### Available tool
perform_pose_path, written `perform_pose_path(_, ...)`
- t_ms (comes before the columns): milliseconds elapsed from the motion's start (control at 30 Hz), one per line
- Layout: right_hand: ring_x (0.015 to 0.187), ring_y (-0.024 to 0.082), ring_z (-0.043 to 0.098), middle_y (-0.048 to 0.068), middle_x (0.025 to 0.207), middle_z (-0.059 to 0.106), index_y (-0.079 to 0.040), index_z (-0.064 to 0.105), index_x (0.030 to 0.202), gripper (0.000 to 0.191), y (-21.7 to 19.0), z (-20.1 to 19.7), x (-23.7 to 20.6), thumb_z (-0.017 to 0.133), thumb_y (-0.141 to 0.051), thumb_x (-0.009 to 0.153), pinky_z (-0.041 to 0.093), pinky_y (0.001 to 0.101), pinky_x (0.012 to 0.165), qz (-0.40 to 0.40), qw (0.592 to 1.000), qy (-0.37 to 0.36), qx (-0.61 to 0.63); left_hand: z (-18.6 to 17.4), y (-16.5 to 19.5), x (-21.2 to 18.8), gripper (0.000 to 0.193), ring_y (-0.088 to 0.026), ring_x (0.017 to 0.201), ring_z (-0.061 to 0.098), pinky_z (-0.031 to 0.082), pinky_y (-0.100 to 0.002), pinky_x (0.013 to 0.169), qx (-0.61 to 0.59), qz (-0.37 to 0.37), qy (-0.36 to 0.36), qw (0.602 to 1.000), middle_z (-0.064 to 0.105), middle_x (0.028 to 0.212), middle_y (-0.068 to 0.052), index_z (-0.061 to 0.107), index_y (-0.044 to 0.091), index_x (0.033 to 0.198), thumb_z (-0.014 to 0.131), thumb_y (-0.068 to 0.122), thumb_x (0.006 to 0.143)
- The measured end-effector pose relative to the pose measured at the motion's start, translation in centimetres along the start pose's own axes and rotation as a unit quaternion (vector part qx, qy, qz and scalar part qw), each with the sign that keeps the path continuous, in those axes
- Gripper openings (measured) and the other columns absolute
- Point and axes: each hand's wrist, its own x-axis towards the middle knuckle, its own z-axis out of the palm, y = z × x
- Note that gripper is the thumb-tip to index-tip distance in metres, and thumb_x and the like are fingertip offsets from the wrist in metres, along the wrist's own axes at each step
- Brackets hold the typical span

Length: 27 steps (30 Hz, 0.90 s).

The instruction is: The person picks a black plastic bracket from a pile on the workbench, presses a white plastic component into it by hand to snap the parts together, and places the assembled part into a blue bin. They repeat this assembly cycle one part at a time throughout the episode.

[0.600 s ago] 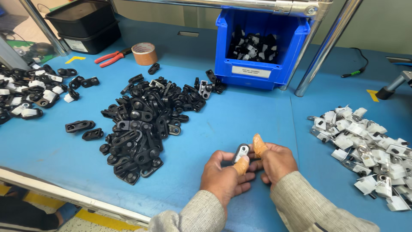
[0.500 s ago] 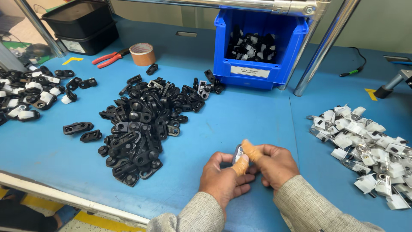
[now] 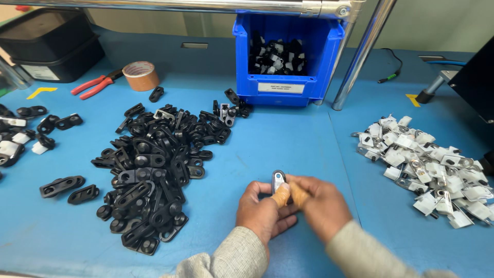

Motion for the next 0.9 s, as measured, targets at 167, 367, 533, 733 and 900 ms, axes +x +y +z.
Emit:
perform_pose_path(167, 0.106, 0.024, 0.065, 0.010, 0.118, 0.072, -0.003, 0.073, 0.126, 0.032, 1.0, -0.1, -4.2, 0.067, -0.014, 0.097, 0.051, 0.0348, 0.092, -0.326, 0.927, 0.009, -0.186, -0.6, 0.4, 0.4, 0.029, -0.026, 0.097, 0.073, 0.062, -0.041, 0.086, -0.036, -0.037, -0.024, 0.998, 0.070, 0.109, -0.014, 0.053, 0.008, 0.112, 0.064, 0.030, 0.096)
perform_pose_path(367, 0.059, 0.013, 0.055, 0.008, 0.086, 0.077, -0.006, 0.082, 0.108, 0.030, -2.0, -1.2, -1.3, 0.074, -0.027, 0.089, 0.044, 0.0273, 0.051, 0.173, 0.984, 0.041, 0.016, -1.1, 0.7, 0.4, 0.028, -0.027, 0.108, 0.075, 0.062, -0.042, 0.093, -0.030, -0.057, -0.084, 0.994, 0.072, 0.116, -0.016, 0.052, 0.009, 0.117, 0.059, 0.029, 0.098)
perform_pose_path(533, 0.053, 0.013, 0.048, 0.006, 0.073, 0.072, -0.005, 0.082, 0.101, 0.029, -2.8, -1.4, 1.5, 0.081, -0.029, 0.086, 0.035, 0.0280, 0.045, 0.223, 0.971, 0.016, -0.081, -1.3, 0.7, 0.3, 0.023, -0.026, 0.104, 0.077, 0.064, -0.041, 0.091, -0.017, -0.046, -0.106, 0.993, 0.074, 0.114, -0.017, 0.053, 0.009, 0.117, 0.056, 0.017, 0.096)
perform_pose_path(733, 0.055, 0.015, 0.054, 0.008, 0.077, 0.076, -0.010, 0.085, 0.105, 0.026, -1.8, -1.0, 1.6, 0.064, -0.017, 0.091, 0.040, 0.0301, 0.046, 0.215, 0.969, 0.055, -0.105, -0.4, 0.5, 0.4, 0.023, -0.025, 0.100, 0.077, 0.065, -0.039, 0.087, 0.003, -0.047, -0.056, 0.997, 0.073, 0.109, -0.014, 0.054, 0.009, 0.114, 0.061, 0.025, 0.099)
perform_pose_path(900, 0.096, 0.018, 0.063, 0.004, 0.114, 0.074, -0.011, 0.074, 0.123, 0.033, 0.3, 0.2, -4.2, 0.073, -0.018, 0.090, 0.050, 0.0288, 0.078, -0.373, 0.848, 0.093, -0.366, -0.5, 0.3, 0.8, 0.022, -0.024, 0.096, 0.076, 0.064, -0.038, 0.081, 0.009, -0.048, -0.035, 0.998, 0.073, 0.108, -0.011, 0.055, 0.009, 0.114, 0.061, 0.023, 0.097)
